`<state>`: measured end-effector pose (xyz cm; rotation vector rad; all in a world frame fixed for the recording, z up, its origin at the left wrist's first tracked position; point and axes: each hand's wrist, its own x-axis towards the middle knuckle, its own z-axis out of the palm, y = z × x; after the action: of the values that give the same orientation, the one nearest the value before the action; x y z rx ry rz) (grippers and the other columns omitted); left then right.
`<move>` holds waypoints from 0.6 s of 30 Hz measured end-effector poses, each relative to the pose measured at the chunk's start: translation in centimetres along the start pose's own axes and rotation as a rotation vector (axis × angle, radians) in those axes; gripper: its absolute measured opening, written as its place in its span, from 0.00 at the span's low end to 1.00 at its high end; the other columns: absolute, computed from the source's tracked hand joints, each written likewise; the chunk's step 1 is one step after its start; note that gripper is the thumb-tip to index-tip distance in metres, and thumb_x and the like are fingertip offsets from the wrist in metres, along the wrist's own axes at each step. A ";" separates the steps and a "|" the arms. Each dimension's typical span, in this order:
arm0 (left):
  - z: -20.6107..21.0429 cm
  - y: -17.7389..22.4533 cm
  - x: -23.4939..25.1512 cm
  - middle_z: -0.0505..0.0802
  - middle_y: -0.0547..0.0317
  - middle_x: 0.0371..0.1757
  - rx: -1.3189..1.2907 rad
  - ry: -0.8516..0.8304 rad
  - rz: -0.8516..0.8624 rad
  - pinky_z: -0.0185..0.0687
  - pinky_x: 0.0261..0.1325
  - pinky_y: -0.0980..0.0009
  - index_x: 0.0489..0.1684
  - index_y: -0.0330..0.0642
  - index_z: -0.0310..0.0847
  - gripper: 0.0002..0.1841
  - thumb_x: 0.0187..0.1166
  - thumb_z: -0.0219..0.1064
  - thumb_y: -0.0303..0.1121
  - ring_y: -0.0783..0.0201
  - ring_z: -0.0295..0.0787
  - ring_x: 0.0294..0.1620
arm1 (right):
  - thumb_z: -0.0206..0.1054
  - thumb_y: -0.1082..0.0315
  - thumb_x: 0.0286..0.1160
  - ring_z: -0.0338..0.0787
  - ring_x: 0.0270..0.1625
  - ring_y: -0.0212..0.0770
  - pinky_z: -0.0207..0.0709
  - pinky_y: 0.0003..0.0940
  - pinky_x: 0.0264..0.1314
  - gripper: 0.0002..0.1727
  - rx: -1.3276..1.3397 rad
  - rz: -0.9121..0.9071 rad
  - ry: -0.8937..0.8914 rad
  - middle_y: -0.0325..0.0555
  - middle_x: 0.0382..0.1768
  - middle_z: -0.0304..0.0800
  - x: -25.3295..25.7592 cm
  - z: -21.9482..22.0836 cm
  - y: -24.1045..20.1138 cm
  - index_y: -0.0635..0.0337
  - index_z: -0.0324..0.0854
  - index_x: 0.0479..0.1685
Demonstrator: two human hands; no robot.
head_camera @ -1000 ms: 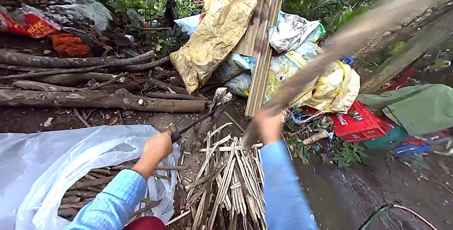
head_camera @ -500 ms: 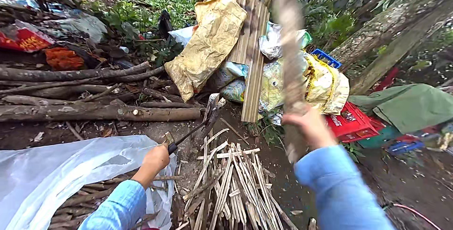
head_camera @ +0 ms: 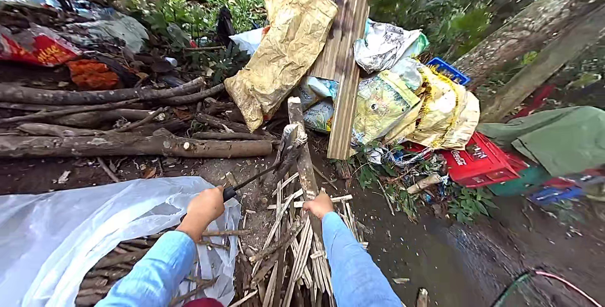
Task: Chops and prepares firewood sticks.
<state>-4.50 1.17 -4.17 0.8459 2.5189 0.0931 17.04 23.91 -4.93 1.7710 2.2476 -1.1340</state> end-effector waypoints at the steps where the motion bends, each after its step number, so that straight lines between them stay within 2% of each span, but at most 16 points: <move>1: 0.1 -0.1 0.0 0.89 0.33 0.63 0.007 0.000 0.003 0.83 0.60 0.34 0.67 0.35 0.79 0.21 0.75 0.69 0.32 0.34 0.87 0.67 | 0.86 0.66 0.54 0.81 0.76 0.61 0.72 0.61 0.78 0.45 0.031 -0.005 -0.007 0.67 0.70 0.82 -0.7 -0.7 0.0 0.68 0.72 0.77; 3: 0.4 -0.6 -0.2 0.89 0.33 0.64 0.014 0.006 0.014 0.82 0.61 0.34 0.68 0.35 0.78 0.22 0.76 0.69 0.32 0.34 0.87 0.67 | 0.85 0.75 0.52 0.85 0.68 0.58 0.77 0.58 0.72 0.38 0.227 -0.046 -0.021 0.66 0.64 0.86 -2.7 -1.9 0.3 0.70 0.77 0.71; 5: 0.8 -1.0 -0.4 0.89 0.32 0.64 -0.003 0.014 0.024 0.81 0.62 0.34 0.68 0.33 0.78 0.22 0.76 0.69 0.32 0.33 0.87 0.68 | 0.80 0.82 0.54 0.88 0.56 0.54 0.82 0.52 0.60 0.33 0.424 -0.113 -0.030 0.64 0.57 0.87 -6.0 -4.3 -0.1 0.72 0.77 0.67; 7: 1.3 -1.5 -0.2 0.89 0.32 0.63 -0.021 0.014 0.026 0.81 0.62 0.34 0.67 0.33 0.78 0.22 0.75 0.70 0.32 0.33 0.87 0.68 | 0.76 0.83 0.55 0.88 0.40 0.47 0.86 0.46 0.43 0.31 0.521 -0.258 0.037 0.59 0.46 0.86 -9.6 -8.7 -1.1 0.71 0.75 0.65; 8: 1.5 -1.8 -0.1 0.90 0.32 0.63 -0.026 0.016 0.025 0.82 0.62 0.34 0.67 0.34 0.79 0.22 0.75 0.70 0.32 0.34 0.87 0.67 | 0.74 0.82 0.54 0.89 0.36 0.45 0.87 0.43 0.39 0.30 0.542 -0.358 0.112 0.55 0.43 0.87 -11.4 -11.6 -1.9 0.71 0.75 0.64; 10: 1.6 -2.1 0.1 0.90 0.32 0.62 -0.031 0.014 0.022 0.82 0.62 0.34 0.66 0.34 0.79 0.22 0.74 0.70 0.33 0.34 0.87 0.67 | 0.76 0.78 0.56 0.90 0.33 0.38 0.88 0.39 0.38 0.26 0.547 -0.594 0.351 0.47 0.36 0.89 -14.4 -18.1 -3.5 0.68 0.77 0.59; 12: 1.4 -1.8 0.3 0.90 0.32 0.62 -0.026 0.002 0.011 0.82 0.61 0.34 0.66 0.35 0.79 0.22 0.74 0.70 0.33 0.34 0.88 0.67 | 0.78 0.70 0.54 0.93 0.36 0.31 0.91 0.35 0.43 0.25 0.538 -0.886 0.600 0.35 0.36 0.91 -16.8 -25.0 -4.9 0.58 0.77 0.55; 13: 1.3 -1.6 0.4 0.90 0.33 0.62 -0.018 -0.006 0.001 0.83 0.61 0.34 0.66 0.35 0.79 0.22 0.74 0.70 0.33 0.35 0.88 0.67 | 0.75 0.67 0.57 0.93 0.37 0.31 0.92 0.33 0.45 0.18 0.584 -1.034 0.676 0.31 0.35 0.92 -17.5 -28.1 -5.8 0.52 0.79 0.49; 14: 1.2 -1.5 0.5 0.90 0.33 0.62 -0.011 -0.013 -0.007 0.83 0.60 0.34 0.66 0.35 0.79 0.22 0.75 0.69 0.33 0.35 0.88 0.67 | 0.69 0.66 0.66 0.92 0.38 0.29 0.89 0.30 0.48 0.08 0.656 -1.150 0.703 0.28 0.34 0.92 -17.9 -30.3 -6.7 0.47 0.80 0.42; 15: 1.1 -1.3 0.6 0.90 0.33 0.62 -0.011 -0.019 -0.014 0.83 0.61 0.34 0.67 0.35 0.79 0.22 0.75 0.69 0.33 0.35 0.88 0.67 | 0.63 0.68 0.78 0.92 0.40 0.27 0.88 0.27 0.51 0.04 0.723 -1.234 0.723 0.26 0.34 0.92 -17.8 -31.2 -7.5 0.45 0.80 0.39; 16: 1.1 -1.1 0.6 0.90 0.33 0.62 -0.016 -0.020 -0.019 0.82 0.61 0.34 0.67 0.35 0.79 0.21 0.76 0.69 0.33 0.34 0.87 0.67 | 0.61 0.70 0.82 0.92 0.42 0.28 0.88 0.27 0.53 0.03 0.779 -1.234 0.781 0.30 0.35 0.91 -17.1 -29.7 -8.0 0.49 0.77 0.43; 17: 1.1 -1.0 0.7 0.90 0.33 0.62 -0.019 -0.017 -0.024 0.82 0.61 0.34 0.66 0.35 0.79 0.21 0.75 0.69 0.32 0.34 0.87 0.67 | 0.65 0.72 0.78 0.92 0.43 0.32 0.88 0.32 0.54 0.08 0.767 -1.148 0.849 0.37 0.38 0.90 -15.7 -25.8 -7.9 0.58 0.75 0.50; 18: 1.1 -1.0 0.6 0.90 0.33 0.62 -0.020 -0.016 -0.026 0.82 0.61 0.34 0.66 0.35 0.79 0.21 0.75 0.69 0.32 0.34 0.87 0.67 | 0.72 0.70 0.71 0.91 0.46 0.35 0.88 0.34 0.56 0.23 0.675 -0.968 0.854 0.46 0.43 0.88 -13.4 -19.8 -6.8 0.68 0.70 0.62</move>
<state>-5.01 0.62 -5.62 0.8027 2.5094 0.1018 23.20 23.89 19.16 1.4414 3.8717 -1.6066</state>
